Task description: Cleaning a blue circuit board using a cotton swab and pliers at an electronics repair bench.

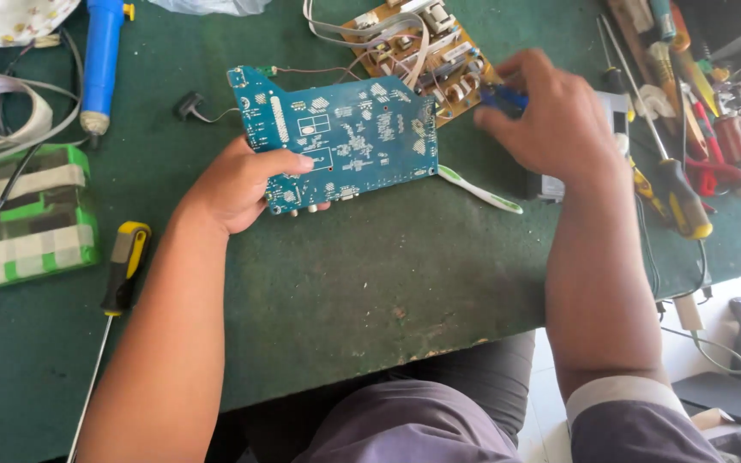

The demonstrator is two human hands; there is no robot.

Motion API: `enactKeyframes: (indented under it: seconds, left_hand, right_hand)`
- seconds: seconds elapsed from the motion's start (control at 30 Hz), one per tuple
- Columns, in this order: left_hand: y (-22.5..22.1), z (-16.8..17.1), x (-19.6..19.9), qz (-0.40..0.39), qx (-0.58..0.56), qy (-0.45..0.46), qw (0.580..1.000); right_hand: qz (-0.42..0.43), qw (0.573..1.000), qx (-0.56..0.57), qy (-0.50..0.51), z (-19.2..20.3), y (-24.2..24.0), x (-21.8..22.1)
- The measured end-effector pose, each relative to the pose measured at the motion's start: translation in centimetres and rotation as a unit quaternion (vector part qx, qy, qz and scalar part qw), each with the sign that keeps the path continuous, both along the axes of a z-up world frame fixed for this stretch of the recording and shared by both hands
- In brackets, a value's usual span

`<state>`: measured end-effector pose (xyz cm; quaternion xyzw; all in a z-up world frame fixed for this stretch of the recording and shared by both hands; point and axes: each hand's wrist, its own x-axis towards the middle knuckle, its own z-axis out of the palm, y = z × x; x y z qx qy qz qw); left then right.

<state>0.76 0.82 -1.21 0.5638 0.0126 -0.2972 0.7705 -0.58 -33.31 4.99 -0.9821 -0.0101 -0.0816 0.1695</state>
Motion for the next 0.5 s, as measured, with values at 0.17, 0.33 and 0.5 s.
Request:
enactKeyframes:
  seconds: [0.17,0.33,0.5]
  left_hand:
    - [1.3,-3.4,0.7,-0.029,0.018,-0.084,0.996]
    - [1.4,-2.7,0.4,-0.046,0.041,-0.109,0.992]
    - [1.3,-2.8,0.4,-0.045,0.034,-0.141,0.988]
  right_hand:
    - [0.070,0.964,-0.147,0.211,0.6,-0.3,-0.5]
    - [0.183,0.982,-0.025,0.047,-1.8,-0.1,0.3]
    - [0.326,0.922,0.064,-0.198,-2.5,5.1,-0.8]
